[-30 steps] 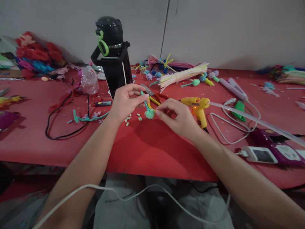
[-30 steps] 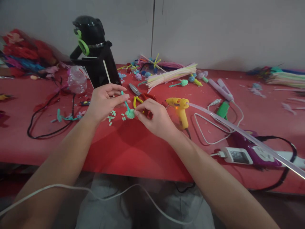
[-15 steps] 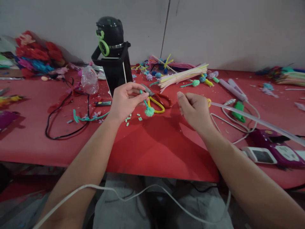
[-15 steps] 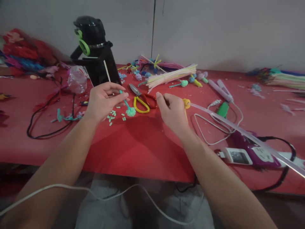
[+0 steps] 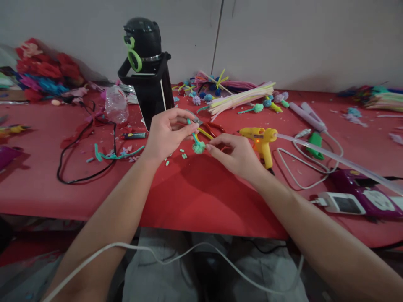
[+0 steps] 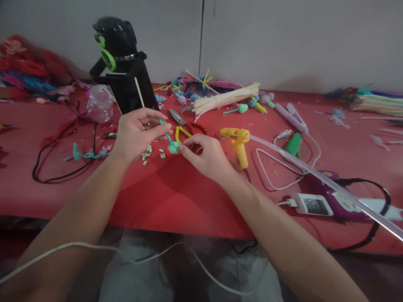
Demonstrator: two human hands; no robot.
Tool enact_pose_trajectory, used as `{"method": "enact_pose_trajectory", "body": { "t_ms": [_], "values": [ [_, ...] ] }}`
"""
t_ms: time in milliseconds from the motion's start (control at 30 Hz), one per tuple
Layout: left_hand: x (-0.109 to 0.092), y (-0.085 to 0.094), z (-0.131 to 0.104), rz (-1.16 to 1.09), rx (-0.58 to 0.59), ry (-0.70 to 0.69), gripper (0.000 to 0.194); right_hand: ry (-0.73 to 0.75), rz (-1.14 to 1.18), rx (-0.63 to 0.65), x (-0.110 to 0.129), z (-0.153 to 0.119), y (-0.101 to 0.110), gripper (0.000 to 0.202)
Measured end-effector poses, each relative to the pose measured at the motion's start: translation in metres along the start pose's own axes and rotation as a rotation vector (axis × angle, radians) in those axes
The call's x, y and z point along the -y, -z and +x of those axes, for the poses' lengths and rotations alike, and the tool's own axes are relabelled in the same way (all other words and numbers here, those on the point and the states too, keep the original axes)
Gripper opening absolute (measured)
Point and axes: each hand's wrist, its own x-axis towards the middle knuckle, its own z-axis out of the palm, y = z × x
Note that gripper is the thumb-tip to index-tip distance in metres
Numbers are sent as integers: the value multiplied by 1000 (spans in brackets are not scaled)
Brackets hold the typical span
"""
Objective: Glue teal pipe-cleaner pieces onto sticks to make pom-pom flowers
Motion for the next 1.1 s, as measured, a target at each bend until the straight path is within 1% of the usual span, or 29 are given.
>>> {"method": "enact_pose_trajectory", "body": {
  "t_ms": [167, 333, 633, 800, 867, 1000, 1100],
  "values": [
    [4, -2, 2, -8, -4, -46, 17, -11, 27, 0, -3, 0, -3, 15],
    [6, -2, 2, -31, 19, -59, 17, -16, 38, 16, -5, 1, -4, 12],
    [4, -3, 1, -115, 25, -26, 18, -65, 12, 41, -6, 1, -6, 12],
    [6, -3, 2, -113, 23, -16, 18, -74, 14, 35, -5, 0, -6, 9],
    [5, -2, 2, -102, 21, -17, 19, -87, 30, 30, -3, 0, -6, 10],
    [4, -3, 2, -84, 13, -24, 19, -146, 84, -25, 1, 1, -5, 10],
    [5, -3, 1, -76, 11, -39, 19, -212, 199, -28, 3, 3, -5, 12]
  ]
}}
